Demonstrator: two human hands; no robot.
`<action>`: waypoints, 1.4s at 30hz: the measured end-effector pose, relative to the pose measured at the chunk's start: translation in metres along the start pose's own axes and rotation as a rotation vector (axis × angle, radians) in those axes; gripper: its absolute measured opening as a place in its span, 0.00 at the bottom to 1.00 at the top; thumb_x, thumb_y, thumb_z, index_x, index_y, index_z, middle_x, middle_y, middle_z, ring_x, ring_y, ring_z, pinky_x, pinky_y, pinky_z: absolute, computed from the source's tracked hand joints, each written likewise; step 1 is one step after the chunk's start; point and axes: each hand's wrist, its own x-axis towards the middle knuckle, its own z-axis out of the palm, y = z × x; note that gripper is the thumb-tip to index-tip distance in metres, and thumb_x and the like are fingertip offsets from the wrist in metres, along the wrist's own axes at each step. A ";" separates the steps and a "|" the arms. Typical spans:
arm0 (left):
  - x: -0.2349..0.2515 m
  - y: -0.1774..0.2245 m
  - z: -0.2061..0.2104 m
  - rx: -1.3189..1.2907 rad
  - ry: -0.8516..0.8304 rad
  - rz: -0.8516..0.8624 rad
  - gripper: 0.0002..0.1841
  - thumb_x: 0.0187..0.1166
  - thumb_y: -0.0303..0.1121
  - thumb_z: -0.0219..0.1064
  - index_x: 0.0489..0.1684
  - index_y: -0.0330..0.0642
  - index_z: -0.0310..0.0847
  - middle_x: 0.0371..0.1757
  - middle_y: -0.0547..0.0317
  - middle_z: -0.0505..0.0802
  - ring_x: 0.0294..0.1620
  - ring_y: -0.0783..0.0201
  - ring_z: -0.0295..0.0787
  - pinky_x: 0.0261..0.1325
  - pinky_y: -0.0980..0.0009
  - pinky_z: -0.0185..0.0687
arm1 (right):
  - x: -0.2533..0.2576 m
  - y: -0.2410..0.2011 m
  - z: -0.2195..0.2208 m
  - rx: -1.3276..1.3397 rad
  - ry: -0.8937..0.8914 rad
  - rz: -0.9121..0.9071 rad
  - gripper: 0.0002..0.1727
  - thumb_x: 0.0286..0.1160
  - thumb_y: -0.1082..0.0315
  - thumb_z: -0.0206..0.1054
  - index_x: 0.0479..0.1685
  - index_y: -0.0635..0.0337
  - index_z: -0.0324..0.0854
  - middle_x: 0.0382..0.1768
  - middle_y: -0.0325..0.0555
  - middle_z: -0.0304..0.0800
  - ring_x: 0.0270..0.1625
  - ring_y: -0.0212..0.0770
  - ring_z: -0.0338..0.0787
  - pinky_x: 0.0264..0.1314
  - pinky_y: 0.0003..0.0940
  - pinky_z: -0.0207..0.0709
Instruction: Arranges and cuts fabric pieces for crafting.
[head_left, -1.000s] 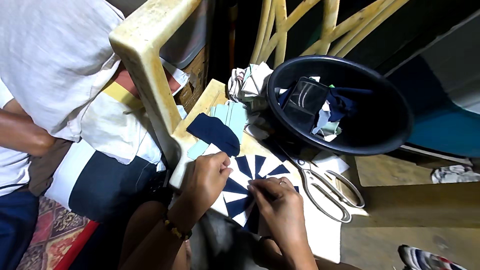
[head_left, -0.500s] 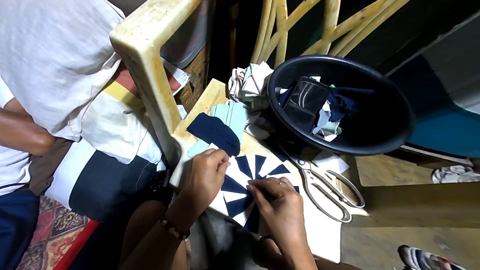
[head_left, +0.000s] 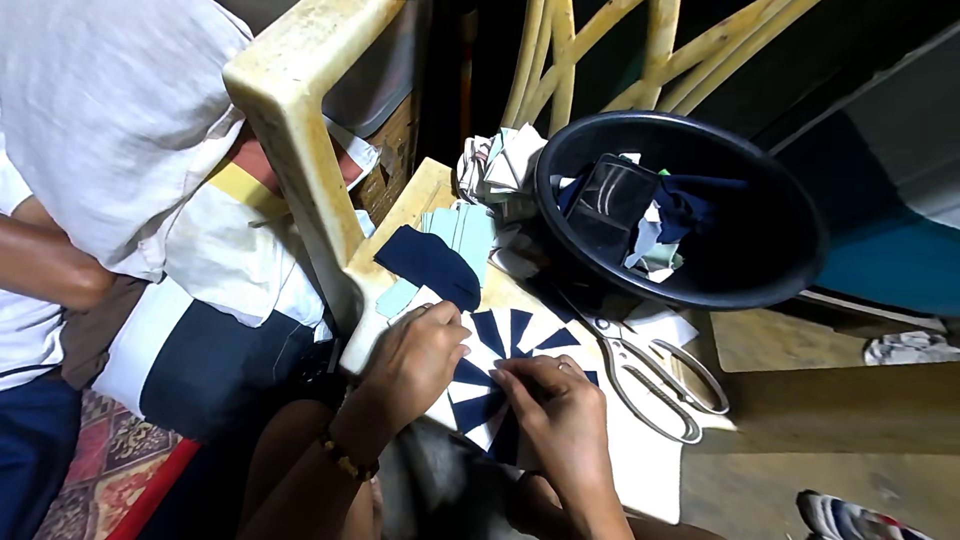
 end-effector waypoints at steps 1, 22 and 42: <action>0.000 0.001 0.000 0.012 -0.009 -0.001 0.10 0.80 0.28 0.67 0.48 0.33 0.94 0.49 0.44 0.93 0.53 0.48 0.91 0.60 0.57 0.85 | 0.000 0.000 0.000 -0.006 -0.001 0.002 0.07 0.65 0.66 0.71 0.31 0.56 0.95 0.29 0.38 0.93 0.39 0.36 0.87 0.42 0.32 0.76; 0.001 0.003 -0.002 0.036 -0.038 0.010 0.10 0.80 0.26 0.66 0.49 0.33 0.94 0.49 0.43 0.93 0.52 0.47 0.91 0.59 0.56 0.85 | -0.017 -0.001 0.008 -0.403 -0.268 -0.365 0.52 0.81 0.28 0.37 0.81 0.68 0.73 0.86 0.57 0.69 0.87 0.60 0.70 0.84 0.67 0.60; -0.006 0.011 -0.003 -0.015 0.008 -0.137 0.12 0.82 0.23 0.62 0.53 0.27 0.90 0.57 0.37 0.90 0.55 0.50 0.91 0.65 0.61 0.84 | -0.021 0.002 0.015 -0.340 -0.318 -0.307 0.54 0.73 0.30 0.58 0.82 0.73 0.69 0.87 0.65 0.64 0.89 0.62 0.65 0.88 0.64 0.55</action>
